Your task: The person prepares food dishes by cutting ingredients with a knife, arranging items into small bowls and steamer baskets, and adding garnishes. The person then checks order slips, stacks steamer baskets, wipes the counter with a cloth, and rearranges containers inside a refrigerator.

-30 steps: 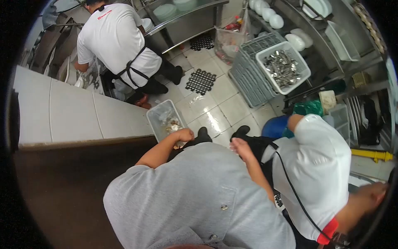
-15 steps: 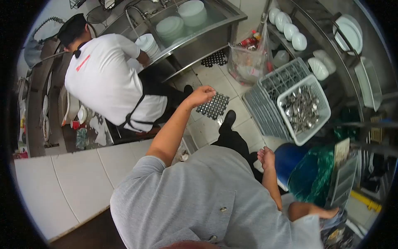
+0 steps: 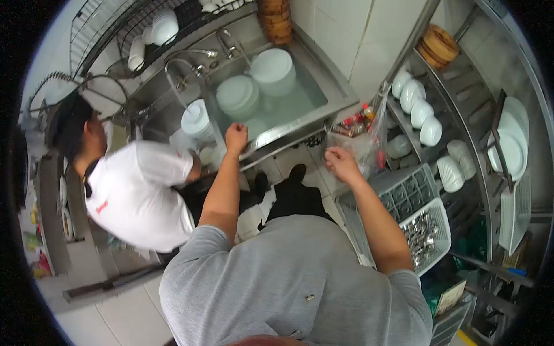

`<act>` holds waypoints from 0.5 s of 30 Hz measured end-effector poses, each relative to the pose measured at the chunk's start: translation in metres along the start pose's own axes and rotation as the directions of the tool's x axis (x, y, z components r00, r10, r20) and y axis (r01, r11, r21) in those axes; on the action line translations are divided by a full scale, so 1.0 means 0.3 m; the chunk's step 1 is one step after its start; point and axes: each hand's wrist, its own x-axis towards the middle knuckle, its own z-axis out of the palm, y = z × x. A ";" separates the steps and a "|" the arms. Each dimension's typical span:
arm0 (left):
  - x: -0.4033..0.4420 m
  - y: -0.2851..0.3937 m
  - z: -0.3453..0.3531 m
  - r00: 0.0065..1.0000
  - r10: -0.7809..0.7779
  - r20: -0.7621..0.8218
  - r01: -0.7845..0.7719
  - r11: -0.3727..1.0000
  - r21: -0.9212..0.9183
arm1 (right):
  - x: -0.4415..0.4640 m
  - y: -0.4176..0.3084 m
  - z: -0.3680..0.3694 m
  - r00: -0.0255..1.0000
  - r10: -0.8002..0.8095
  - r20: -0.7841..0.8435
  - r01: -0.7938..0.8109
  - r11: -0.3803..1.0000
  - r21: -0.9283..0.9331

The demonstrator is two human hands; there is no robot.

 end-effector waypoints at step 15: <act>1.596 0.583 0.631 0.762 -0.222 0.608 0.642 0.381 -0.665 | 1.537 -1.519 0.264 0.735 -0.659 0.161 0.540 0.425 -0.727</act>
